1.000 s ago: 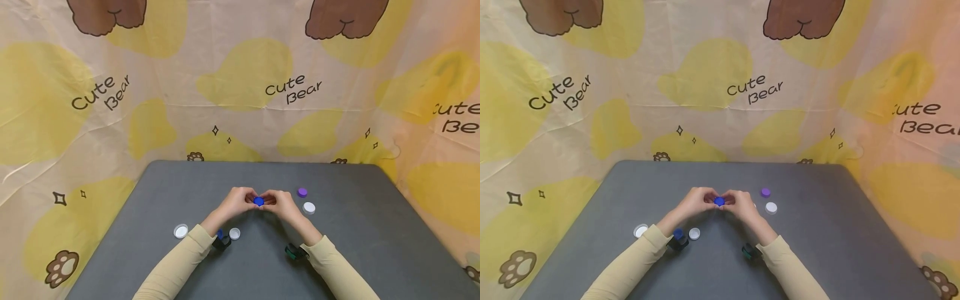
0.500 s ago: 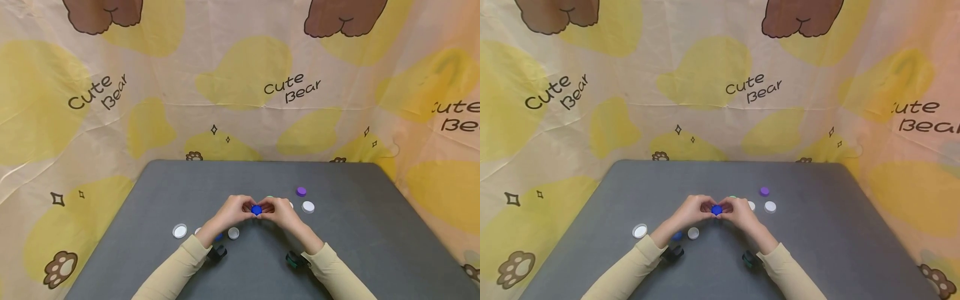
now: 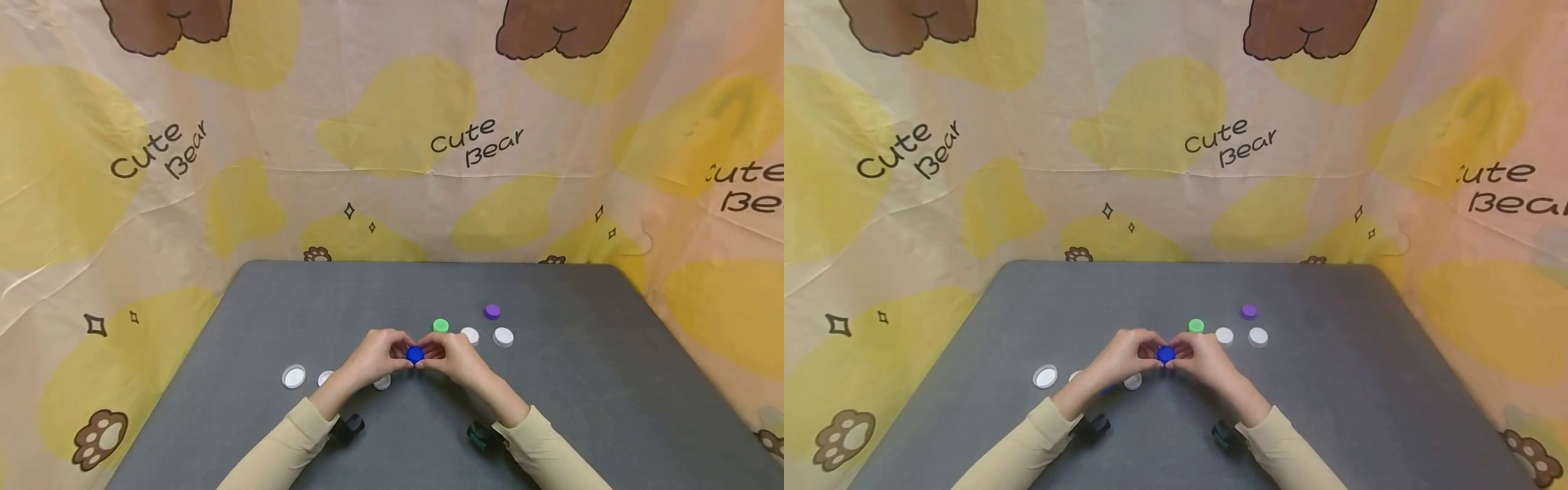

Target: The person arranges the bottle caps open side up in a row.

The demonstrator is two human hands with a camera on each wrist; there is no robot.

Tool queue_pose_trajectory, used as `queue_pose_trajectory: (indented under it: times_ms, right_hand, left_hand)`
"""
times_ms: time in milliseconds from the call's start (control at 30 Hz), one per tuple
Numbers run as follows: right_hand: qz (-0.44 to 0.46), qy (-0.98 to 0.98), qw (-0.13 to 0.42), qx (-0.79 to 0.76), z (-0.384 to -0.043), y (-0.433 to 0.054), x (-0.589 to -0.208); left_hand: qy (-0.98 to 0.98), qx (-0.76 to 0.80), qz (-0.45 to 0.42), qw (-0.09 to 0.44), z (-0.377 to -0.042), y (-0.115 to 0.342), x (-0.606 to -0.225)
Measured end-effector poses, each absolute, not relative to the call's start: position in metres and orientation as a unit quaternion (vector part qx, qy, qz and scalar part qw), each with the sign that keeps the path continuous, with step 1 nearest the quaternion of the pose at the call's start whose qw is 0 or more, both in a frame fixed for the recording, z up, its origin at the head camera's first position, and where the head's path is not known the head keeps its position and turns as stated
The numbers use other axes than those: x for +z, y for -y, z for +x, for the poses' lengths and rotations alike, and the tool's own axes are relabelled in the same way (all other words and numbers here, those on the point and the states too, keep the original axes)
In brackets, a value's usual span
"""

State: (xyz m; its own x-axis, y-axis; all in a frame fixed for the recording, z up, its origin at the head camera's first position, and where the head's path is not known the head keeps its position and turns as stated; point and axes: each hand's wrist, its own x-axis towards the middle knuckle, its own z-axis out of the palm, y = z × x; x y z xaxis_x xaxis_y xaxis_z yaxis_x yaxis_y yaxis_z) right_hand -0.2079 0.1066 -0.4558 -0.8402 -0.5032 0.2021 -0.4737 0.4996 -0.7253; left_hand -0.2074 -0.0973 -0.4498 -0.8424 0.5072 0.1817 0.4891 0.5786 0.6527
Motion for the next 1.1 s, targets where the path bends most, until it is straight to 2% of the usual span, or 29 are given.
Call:
queue_pose_trajectory:
  times_ms: [600,933,1100]
  right_hand:
    - [-0.301,-0.863,0.022,-0.405,-0.193,-0.106,-0.460]
    - [-0.315,-0.860,-0.001,-0.402,-0.190,-0.110,-0.459]
    - [-0.315,-0.856,0.016,-0.411,-0.190,-0.111,-0.461]
  left_hand:
    - [-0.883,0.369,0.289,0.006,-0.191,0.102,-0.454]
    - [-0.881,0.382,0.279,0.011,-0.189,0.103,-0.456]
    - [-0.881,0.386,0.272,0.018,-0.187,0.103,-0.455]
